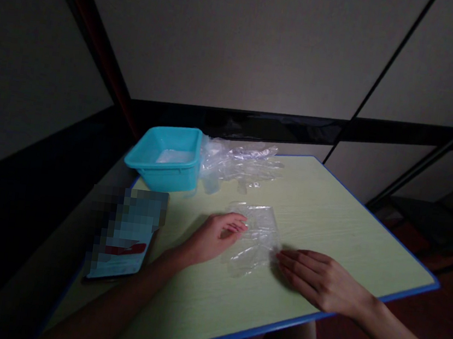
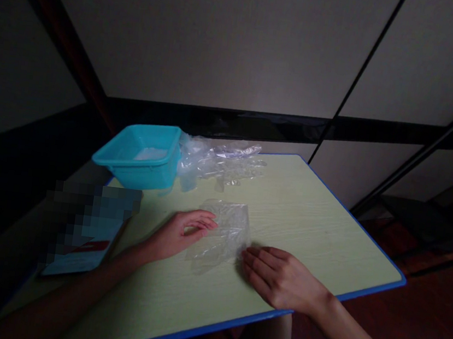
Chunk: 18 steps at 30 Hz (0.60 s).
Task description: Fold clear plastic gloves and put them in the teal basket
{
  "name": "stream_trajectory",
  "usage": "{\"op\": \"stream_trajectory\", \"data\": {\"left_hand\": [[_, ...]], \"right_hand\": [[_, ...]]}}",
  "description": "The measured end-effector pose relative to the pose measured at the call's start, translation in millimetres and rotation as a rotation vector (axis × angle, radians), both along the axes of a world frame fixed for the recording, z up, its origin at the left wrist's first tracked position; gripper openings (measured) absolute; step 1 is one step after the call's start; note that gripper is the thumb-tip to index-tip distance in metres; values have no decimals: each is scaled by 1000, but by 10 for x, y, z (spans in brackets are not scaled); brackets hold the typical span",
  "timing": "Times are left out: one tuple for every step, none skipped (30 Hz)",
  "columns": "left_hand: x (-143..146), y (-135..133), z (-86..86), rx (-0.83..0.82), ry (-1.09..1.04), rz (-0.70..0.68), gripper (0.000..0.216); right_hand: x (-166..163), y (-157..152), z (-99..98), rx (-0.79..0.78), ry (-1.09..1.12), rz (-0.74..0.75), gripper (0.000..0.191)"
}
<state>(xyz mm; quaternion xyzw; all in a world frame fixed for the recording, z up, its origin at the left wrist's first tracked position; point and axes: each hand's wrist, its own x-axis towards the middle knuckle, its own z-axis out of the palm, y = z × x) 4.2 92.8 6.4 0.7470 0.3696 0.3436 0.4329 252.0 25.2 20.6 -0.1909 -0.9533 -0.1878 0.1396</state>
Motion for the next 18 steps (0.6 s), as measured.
{"op": "stream_trajectory", "data": {"left_hand": [[0,-3,4,-3,0,-1,22],[0,-6,8,-6,0,0,22],[-1,-8,11,-10,0,2,22],[-2,-9,14,-14,0,6,22],[-2,-11,17,-17,0,9,22],[-3,-11,19,-19,0,12,21],[-3,-11,20,-20,1,12,21],[-3,-10,21,-21,1,11,20],[-2,-9,20,-21,1,8,19],[-1,-7,18,-22,1,6,18],[0,-5,14,-24,0,5,18],[0,-2,10,-25,-3,2,18],[0,1,4,-25,-5,-1,18],[0,4,-2,-25,-7,-4,19],[-1,7,-8,-23,-9,-6,19],[-3,9,-13,-21,-11,-7,19],[-5,11,-17,-19,-12,-6,19],[-6,12,-21,-18,-11,-5,18]], "right_hand": [[-2,-1,-2,5,-1,1,27],[-3,-1,-4,11,1,0,27],[-1,-3,-5,17,3,-2,27],[3,-5,-5,21,4,-6,26],[9,-8,-3,24,3,-11,26],[17,-12,0,25,2,-17,26],[28,-17,6,24,2,-23,26],[39,-23,13,26,6,-28,26],[49,-31,20,30,13,-32,27],[59,-39,28,38,22,-35,28],[65,-48,35,49,32,-36,28],[69,-56,40,60,39,-38,29],[68,-61,45,70,43,-39,29],[64,-64,47,76,43,-42,29],[57,-64,48,79,43,-43,30],[48,-60,47,79,42,-44,31],[38,-53,46,77,40,-45,33],[29,-44,44,76,40,-44,34]]}}
